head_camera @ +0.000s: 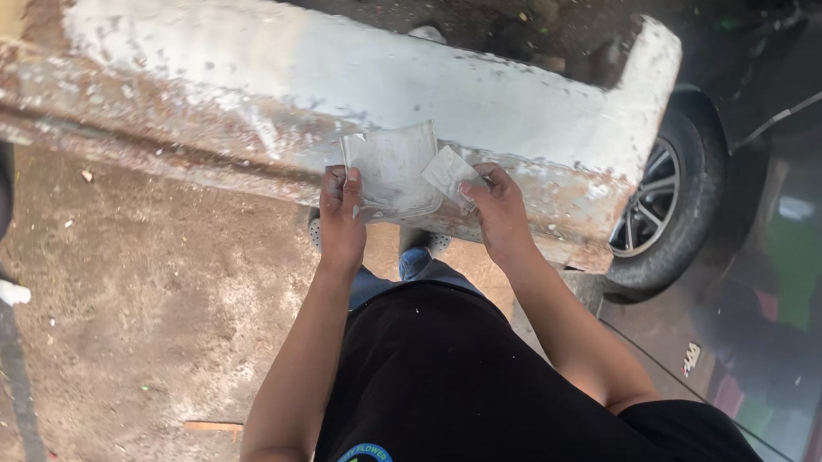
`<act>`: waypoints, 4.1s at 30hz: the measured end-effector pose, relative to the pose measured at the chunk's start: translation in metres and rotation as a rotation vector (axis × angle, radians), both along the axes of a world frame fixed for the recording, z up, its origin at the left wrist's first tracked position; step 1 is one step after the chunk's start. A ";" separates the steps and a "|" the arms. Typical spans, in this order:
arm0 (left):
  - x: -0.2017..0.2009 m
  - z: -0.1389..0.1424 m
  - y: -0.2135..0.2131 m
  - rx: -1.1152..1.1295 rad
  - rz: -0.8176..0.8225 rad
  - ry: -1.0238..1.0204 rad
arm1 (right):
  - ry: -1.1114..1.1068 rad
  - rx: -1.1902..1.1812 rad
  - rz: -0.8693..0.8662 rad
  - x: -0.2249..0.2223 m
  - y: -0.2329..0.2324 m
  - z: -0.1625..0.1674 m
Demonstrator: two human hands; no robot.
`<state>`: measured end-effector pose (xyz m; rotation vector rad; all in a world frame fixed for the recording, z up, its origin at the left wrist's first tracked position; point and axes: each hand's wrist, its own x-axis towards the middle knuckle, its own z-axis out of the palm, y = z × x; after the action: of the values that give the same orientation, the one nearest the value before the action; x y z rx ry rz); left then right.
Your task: The person mixes a white paste in a small container using a putty knife, then applies the compound to a concrete curb with the knife. They repeatedly scrape the paste onto the curb and smooth it along the edge, working on a single section near a parked car.
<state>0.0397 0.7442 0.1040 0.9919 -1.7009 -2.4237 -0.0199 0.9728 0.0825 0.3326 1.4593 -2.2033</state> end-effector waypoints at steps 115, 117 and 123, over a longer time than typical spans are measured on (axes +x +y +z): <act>-0.051 -0.074 -0.707 -0.981 0.370 0.160 | 1.611 1.050 0.180 -0.110 -0.815 -0.025; -0.051 -0.072 -0.708 -0.985 0.375 0.189 | 1.662 1.070 0.192 -0.110 -0.817 -0.024; -0.048 -0.071 -0.711 -0.973 0.381 0.202 | 1.759 1.081 0.221 -0.110 -0.821 -0.021</act>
<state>-0.0088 0.0334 0.0328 0.7604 -1.9970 -1.1531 -0.1298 0.1521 0.0613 -1.7596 3.0658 -0.8882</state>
